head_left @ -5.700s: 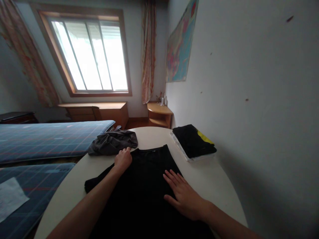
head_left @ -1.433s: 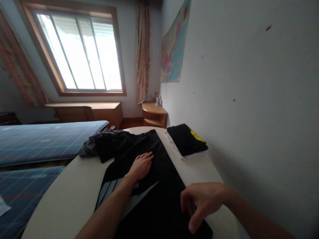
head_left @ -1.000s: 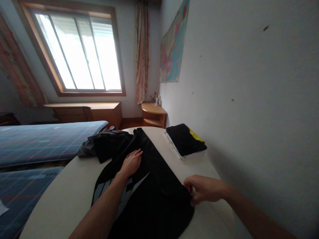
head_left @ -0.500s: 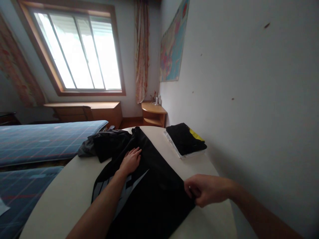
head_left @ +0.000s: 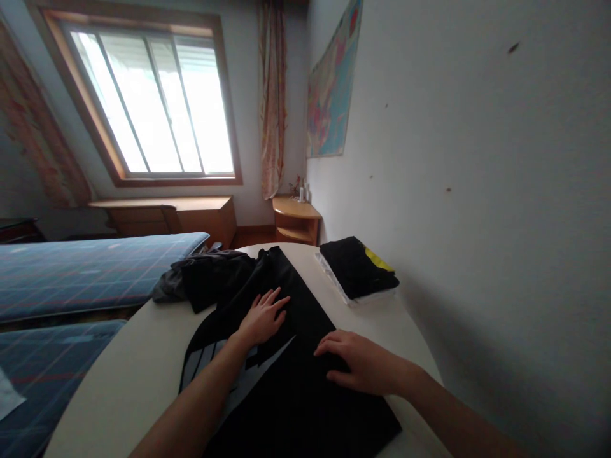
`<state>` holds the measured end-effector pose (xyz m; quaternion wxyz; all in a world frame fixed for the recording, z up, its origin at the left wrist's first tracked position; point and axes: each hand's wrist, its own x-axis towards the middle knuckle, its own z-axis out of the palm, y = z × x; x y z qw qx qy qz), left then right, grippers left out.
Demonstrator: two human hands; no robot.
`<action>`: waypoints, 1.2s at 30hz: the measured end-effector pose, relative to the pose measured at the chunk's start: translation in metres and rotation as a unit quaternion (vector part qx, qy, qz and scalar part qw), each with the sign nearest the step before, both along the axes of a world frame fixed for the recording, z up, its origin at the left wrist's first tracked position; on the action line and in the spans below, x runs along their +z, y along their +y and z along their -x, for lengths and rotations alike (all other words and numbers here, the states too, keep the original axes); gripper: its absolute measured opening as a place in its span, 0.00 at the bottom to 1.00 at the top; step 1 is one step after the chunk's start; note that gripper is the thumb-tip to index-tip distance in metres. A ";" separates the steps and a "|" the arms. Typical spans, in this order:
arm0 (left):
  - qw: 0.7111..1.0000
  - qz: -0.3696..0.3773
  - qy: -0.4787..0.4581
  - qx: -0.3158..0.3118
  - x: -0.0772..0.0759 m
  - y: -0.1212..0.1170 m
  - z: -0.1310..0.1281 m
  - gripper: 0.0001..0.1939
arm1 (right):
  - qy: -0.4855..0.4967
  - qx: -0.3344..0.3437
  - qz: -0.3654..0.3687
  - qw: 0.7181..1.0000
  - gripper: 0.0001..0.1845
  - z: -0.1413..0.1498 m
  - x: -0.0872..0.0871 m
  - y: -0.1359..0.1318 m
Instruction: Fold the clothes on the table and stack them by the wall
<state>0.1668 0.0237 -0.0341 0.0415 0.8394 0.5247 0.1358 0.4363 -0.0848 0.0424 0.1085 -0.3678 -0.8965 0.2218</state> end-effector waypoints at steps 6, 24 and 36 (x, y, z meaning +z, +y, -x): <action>0.998 0.013 0.009 -0.065 0.003 -0.023 -0.018 0.25 | -0.005 -0.055 -0.049 0.997 0.16 0.002 -0.013 0.010; 0.986 0.019 0.019 -0.163 0.004 -0.094 -0.055 0.29 | -0.047 -0.157 -0.169 0.972 0.25 0.023 -0.043 0.077; 0.990 0.067 -0.054 -0.111 0.022 -0.102 -0.055 0.28 | -0.143 -0.313 -0.021 0.939 0.39 0.061 -0.059 0.145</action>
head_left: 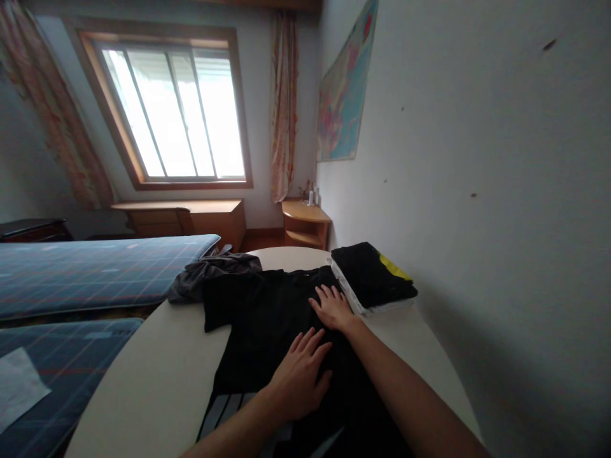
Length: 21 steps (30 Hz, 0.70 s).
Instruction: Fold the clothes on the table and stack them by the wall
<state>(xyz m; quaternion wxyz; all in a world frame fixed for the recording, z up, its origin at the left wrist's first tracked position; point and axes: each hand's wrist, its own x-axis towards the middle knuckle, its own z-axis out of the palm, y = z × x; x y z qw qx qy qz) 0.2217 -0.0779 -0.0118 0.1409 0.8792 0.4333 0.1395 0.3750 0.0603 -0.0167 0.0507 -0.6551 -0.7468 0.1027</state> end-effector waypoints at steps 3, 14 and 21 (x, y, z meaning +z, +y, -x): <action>1.000 -0.001 -0.003 -0.006 -0.002 0.000 0.001 0.27 | 0.000 -0.010 0.004 1.000 0.42 0.007 -0.002 0.000; 0.998 -0.005 -0.029 0.047 0.005 0.022 0.020 0.21 | 0.017 0.038 -0.049 0.998 0.43 0.001 -0.005 -0.009; 0.889 -0.172 -0.066 0.419 0.019 0.084 0.116 0.19 | 0.016 0.039 -0.054 0.998 0.44 -0.002 -0.007 -0.011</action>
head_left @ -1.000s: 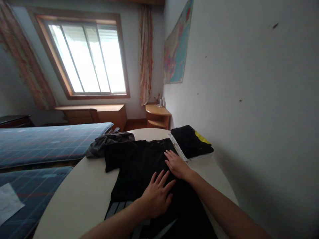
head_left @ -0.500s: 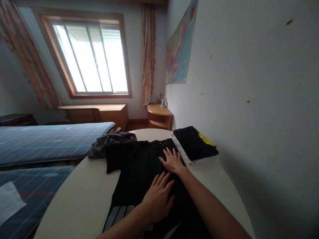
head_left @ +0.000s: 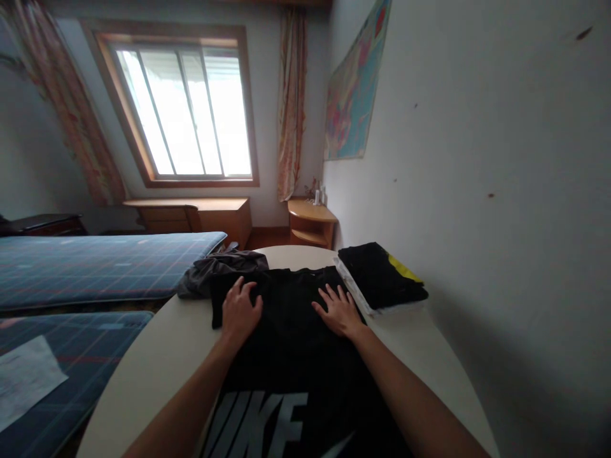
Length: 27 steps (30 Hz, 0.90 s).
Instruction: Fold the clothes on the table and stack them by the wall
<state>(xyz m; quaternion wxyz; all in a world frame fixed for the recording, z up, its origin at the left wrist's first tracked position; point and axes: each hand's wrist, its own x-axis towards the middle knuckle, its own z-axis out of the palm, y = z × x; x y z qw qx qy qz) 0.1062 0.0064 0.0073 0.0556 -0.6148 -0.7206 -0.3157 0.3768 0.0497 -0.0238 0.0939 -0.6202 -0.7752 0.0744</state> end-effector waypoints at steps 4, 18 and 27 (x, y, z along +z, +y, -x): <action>0.985 0.009 -0.065 0.162 -0.010 0.010 0.048 0.22 | 0.004 0.001 -0.002 1.000 0.43 -0.003 -0.001 -0.001; 0.975 0.049 -0.130 0.172 -0.023 0.009 0.067 0.19 | 0.032 0.029 -0.041 0.998 0.38 -0.003 0.007 -0.011; 0.994 -0.079 -0.074 0.015 -0.005 0.009 0.043 0.21 | 0.028 0.060 -0.047 0.997 0.37 -0.001 0.009 -0.018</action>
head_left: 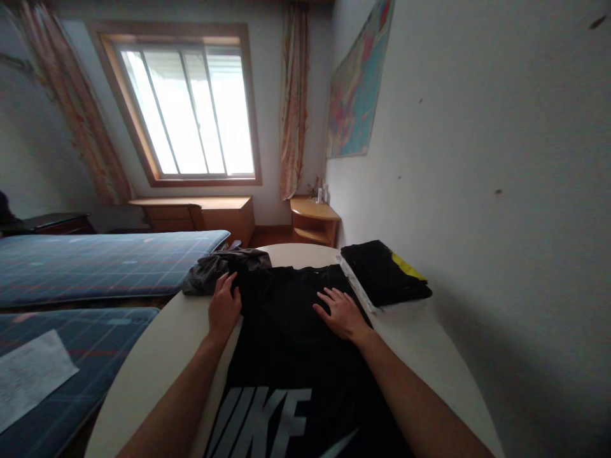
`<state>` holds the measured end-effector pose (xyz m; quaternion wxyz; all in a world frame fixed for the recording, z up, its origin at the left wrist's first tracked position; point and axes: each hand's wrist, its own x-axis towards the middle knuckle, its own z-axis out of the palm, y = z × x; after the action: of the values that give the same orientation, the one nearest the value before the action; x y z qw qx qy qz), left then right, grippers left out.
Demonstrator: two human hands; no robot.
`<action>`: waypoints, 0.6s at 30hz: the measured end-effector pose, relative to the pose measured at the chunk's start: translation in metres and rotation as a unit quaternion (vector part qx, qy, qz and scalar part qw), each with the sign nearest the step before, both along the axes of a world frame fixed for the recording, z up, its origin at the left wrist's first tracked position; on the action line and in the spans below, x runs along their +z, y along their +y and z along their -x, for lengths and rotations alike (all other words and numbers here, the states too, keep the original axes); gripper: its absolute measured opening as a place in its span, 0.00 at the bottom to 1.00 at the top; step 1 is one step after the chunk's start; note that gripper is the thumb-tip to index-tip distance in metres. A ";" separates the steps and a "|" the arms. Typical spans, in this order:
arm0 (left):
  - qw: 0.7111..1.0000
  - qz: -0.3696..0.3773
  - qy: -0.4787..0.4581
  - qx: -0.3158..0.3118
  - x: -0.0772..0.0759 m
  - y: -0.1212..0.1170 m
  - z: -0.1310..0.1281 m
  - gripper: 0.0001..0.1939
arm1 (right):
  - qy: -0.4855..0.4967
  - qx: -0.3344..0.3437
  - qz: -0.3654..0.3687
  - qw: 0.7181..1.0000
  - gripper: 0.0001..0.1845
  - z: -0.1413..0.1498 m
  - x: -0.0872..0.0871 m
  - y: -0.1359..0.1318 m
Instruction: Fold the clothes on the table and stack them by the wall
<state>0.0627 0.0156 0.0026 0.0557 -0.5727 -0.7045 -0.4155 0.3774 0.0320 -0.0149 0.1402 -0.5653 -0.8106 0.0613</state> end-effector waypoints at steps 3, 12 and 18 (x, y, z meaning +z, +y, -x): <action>0.994 -0.013 0.074 -0.085 0.005 -0.005 -0.018 0.24 | -0.001 -0.004 0.007 1.000 0.36 0.000 0.000 0.000; 0.925 0.130 0.187 -0.305 -0.005 -0.021 -0.056 0.34 | 0.007 0.001 0.006 1.000 0.35 0.000 0.000 0.000; 0.906 0.142 0.186 -0.353 -0.007 -0.029 -0.054 0.29 | 0.008 0.001 0.001 1.000 0.34 -0.001 -0.002 0.002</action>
<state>0.1171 -0.0134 -0.0044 -0.0471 -0.8525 -0.4848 -0.1895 0.3779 0.0339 -0.0171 0.1464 -0.5638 -0.8101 0.0670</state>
